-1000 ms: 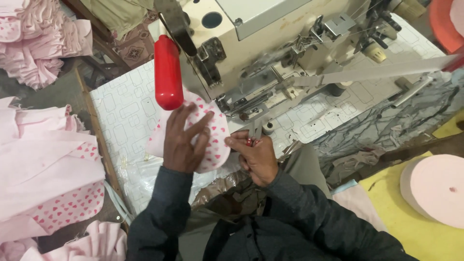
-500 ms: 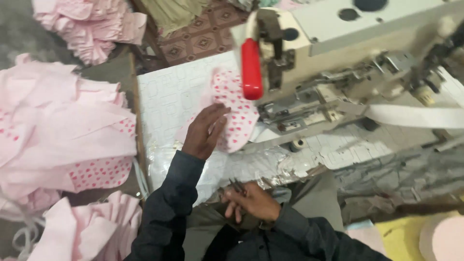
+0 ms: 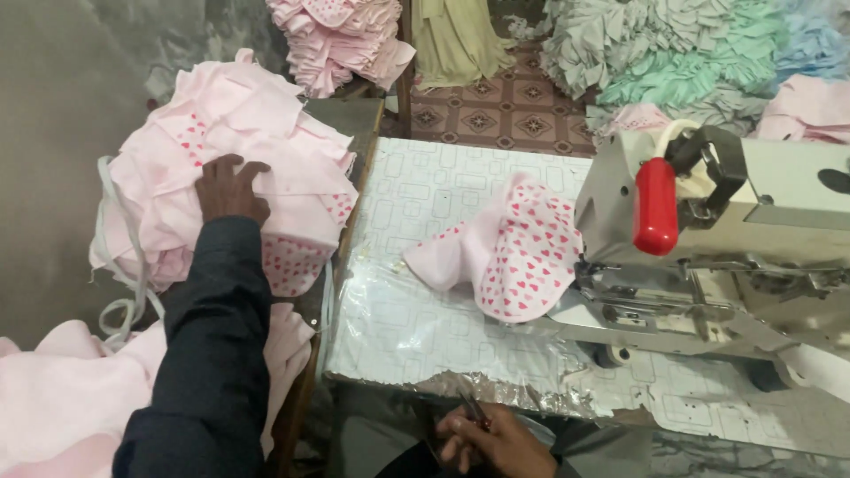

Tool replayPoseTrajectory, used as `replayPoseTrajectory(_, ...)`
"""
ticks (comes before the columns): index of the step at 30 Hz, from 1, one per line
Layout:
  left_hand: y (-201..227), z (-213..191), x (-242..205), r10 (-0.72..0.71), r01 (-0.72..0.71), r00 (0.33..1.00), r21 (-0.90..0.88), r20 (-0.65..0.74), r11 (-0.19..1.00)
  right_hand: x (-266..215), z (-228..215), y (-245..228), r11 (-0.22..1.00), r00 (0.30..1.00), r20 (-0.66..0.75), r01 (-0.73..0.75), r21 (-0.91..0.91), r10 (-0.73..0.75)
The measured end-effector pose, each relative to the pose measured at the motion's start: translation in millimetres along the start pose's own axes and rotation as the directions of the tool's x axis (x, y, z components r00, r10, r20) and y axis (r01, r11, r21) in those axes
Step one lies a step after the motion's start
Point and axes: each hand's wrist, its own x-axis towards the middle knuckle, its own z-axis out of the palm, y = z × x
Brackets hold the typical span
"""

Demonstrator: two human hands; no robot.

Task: Trimming excess threads or fabric from pink baby garments using small scissors at a sewing workstation.

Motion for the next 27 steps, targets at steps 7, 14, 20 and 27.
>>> replayPoseTrajectory(7, -19.6, 23.0, 26.3, -0.002, 0.002, 1.0, 0.052, 0.012, 0.999, -4.1, -28.4, 10.4, 0.997, 0.975, -0.211, 0.069, -0.035, -0.075)
replayPoseTrajectory(14, 125.3, -81.9, 1.1, 0.421, -0.448, 0.885, 0.123, 0.198, 0.885, -68.1, -7.2, -97.7, 0.895, 0.87, 0.408, 0.388, -0.22, -0.277)
replayPoseTrajectory(20, 235.3, -220.3, -45.2, 0.452, 0.249, 0.608, -0.698, 0.652, 0.672, -65.8, 19.4, -117.4, 0.117, 0.353, 0.216, 0.722, -0.682, -0.91)
replayPoseTrajectory(27, 248.1, -274.6, -29.4, 0.752, -0.057, 0.565, -0.893, 0.34, 0.446, -78.4, -4.8, -92.4, 0.847, 0.89, -0.008, 0.431, -0.31, -0.456)
